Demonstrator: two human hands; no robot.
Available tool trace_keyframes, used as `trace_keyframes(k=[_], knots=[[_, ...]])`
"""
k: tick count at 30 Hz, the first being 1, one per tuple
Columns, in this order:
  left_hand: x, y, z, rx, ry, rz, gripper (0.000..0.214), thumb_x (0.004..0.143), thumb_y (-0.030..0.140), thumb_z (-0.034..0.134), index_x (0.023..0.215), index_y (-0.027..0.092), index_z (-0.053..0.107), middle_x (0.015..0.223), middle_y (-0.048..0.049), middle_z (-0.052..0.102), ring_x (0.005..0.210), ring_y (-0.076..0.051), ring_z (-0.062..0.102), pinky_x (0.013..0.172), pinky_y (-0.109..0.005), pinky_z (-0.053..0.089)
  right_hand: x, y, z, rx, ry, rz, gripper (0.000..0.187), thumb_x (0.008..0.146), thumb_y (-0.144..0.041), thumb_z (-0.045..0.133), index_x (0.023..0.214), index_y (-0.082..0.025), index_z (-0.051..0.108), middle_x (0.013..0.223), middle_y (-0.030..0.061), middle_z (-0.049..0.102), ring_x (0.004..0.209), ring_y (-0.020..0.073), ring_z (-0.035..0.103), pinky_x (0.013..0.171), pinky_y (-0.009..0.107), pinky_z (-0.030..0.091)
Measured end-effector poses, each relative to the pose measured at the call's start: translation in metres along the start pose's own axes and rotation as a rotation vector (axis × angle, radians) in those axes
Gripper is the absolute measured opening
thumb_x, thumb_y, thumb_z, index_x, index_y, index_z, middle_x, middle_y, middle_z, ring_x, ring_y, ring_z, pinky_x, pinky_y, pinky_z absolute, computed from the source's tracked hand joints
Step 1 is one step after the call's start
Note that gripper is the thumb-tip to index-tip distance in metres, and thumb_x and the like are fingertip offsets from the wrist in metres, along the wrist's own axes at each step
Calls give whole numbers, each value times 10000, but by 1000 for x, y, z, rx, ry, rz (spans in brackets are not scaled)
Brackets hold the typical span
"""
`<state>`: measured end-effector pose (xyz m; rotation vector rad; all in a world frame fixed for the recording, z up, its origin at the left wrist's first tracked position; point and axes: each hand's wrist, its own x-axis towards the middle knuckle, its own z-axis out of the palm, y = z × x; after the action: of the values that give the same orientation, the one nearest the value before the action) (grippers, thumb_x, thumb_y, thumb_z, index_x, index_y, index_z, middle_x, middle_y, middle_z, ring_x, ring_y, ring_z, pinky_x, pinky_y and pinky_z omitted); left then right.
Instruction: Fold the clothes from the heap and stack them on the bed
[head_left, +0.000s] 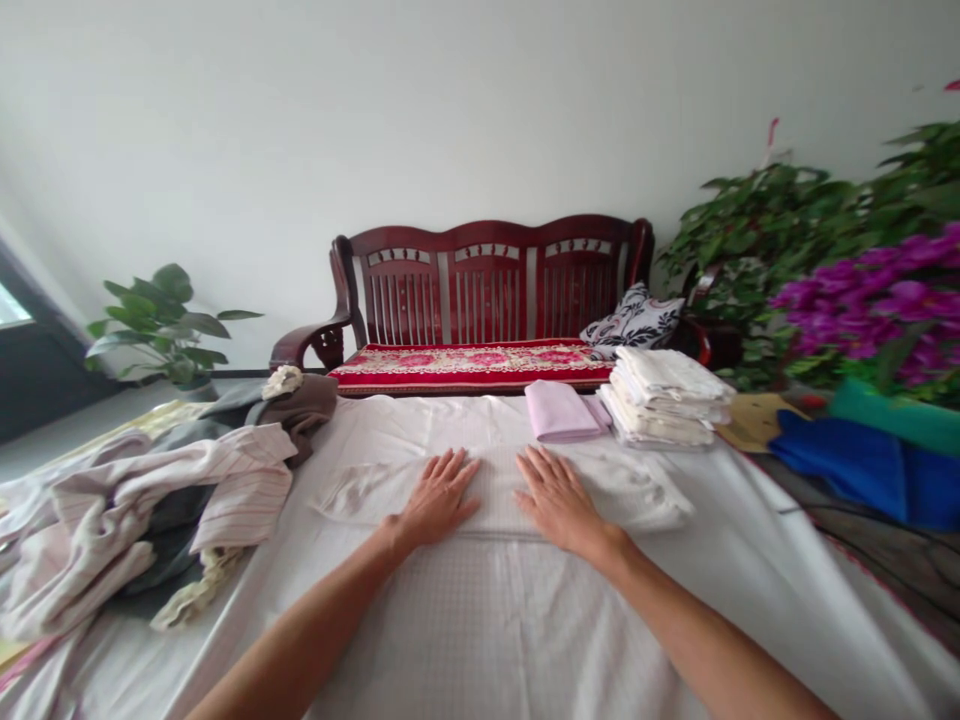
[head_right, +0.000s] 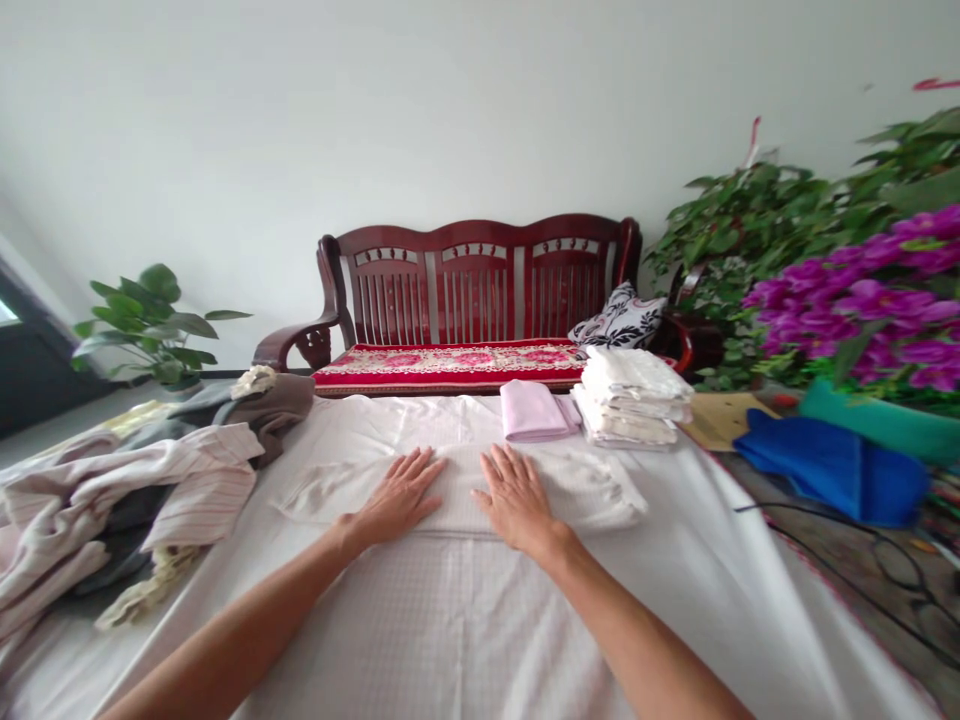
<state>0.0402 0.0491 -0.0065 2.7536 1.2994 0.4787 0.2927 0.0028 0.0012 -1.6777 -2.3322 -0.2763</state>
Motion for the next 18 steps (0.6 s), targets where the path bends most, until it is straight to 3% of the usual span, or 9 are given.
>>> trace_keyframes(k=[4,8,13,18], knots=[[-10,-5,3,50,-30,30,653,976,612,395,1550,303,347,1645,-131,259,1515,-339,221,1196,-549,222,-16,11,9,-36,3,22,606,988,-498,372,1495,-175,448,1570,156,404,1449,333,359,1164,550,290],[-26,-16,-7,96,-59,14,653,976,612,402,1556,320,336,1640,-128,276,1508,-347,234,1196,-571,187,-34,36,11,-95,7,78,617,997,-515,338,1489,-163,456,1572,145,406,1451,317,357,1171,535,284],[-54,-33,-26,151,-126,-95,635,985,600,382,1563,349,299,1646,-83,270,1507,-347,238,1183,-627,158,-56,72,9,-188,57,124,626,990,-522,343,1463,-138,484,1540,146,458,1427,310,391,1166,502,305],[-80,-53,-36,241,-93,-248,592,1002,535,375,1553,321,337,1640,-68,288,1509,-321,247,1196,-591,179,-69,95,12,-262,130,187,583,983,-470,372,1420,-118,531,1499,153,509,1410,307,412,1175,487,288]])
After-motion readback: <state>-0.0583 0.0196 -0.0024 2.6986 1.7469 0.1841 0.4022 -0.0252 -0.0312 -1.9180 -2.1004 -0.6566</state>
